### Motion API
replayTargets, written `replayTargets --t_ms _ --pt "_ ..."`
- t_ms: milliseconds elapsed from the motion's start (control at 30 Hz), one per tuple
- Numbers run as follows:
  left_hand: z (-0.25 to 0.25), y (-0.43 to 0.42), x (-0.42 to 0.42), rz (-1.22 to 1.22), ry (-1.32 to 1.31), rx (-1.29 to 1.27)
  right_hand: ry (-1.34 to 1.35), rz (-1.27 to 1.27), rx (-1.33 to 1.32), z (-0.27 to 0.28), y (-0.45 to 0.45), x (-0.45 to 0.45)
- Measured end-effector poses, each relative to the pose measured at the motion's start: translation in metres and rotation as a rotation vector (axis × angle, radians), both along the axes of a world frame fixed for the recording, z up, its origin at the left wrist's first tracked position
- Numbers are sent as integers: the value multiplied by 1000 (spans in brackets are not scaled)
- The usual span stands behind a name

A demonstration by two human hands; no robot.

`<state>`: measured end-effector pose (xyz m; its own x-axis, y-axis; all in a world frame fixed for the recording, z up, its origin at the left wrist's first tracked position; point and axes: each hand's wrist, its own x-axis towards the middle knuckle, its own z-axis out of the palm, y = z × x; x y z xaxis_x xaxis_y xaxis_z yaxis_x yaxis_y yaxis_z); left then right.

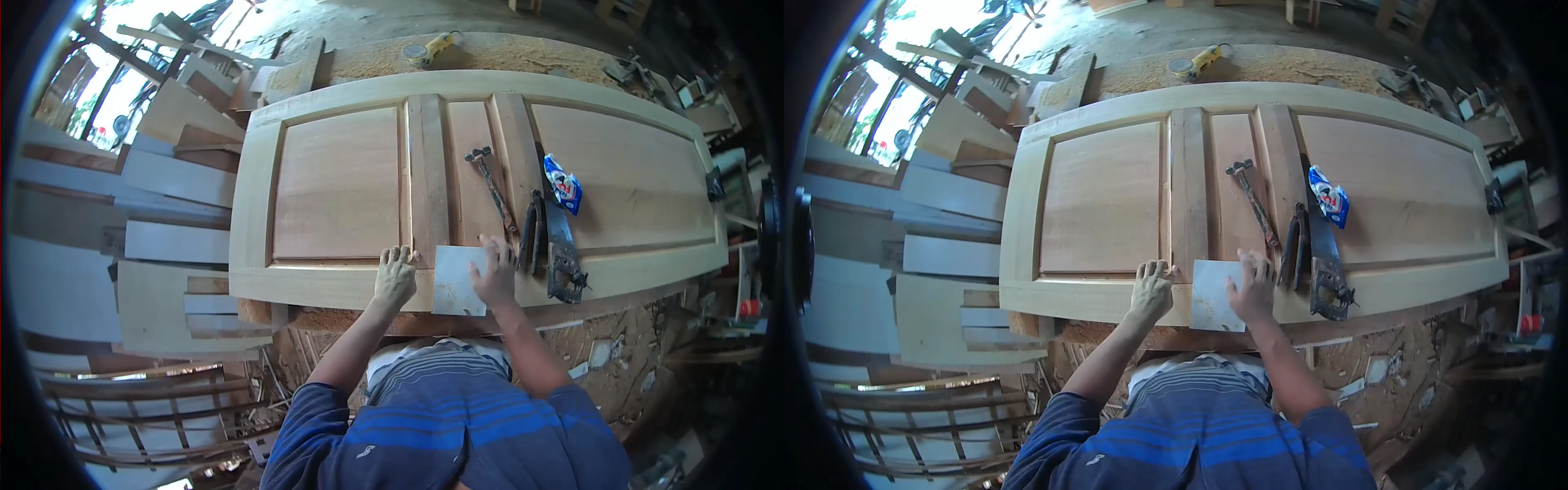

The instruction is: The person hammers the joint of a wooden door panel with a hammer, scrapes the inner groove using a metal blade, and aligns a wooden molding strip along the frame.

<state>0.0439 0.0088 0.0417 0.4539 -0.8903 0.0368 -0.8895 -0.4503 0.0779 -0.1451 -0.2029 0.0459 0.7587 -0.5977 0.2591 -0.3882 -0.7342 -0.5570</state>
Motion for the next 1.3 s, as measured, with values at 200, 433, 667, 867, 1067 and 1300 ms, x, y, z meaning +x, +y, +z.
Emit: replayTargets --t_ms 200,433,667,867,1067,1300 --pt "14 27 4 -97 139 -55 136 -55 20 1 96 -29" --pt "13 48 8 -259 246 -80 321 -217 59 14 141 -30" --pt "7 18 10 -273 96 -142 277 -279 74 -4 149 -30" --pt "-10 18 3 -318 90 -34 288 -329 120 0 136 -56" --pt "8 33 -8 -348 39 -9 204 -430 108 15 156 -105" --pt "45 13 -3 -326 255 -107 198 -748 224 8 221 -213"
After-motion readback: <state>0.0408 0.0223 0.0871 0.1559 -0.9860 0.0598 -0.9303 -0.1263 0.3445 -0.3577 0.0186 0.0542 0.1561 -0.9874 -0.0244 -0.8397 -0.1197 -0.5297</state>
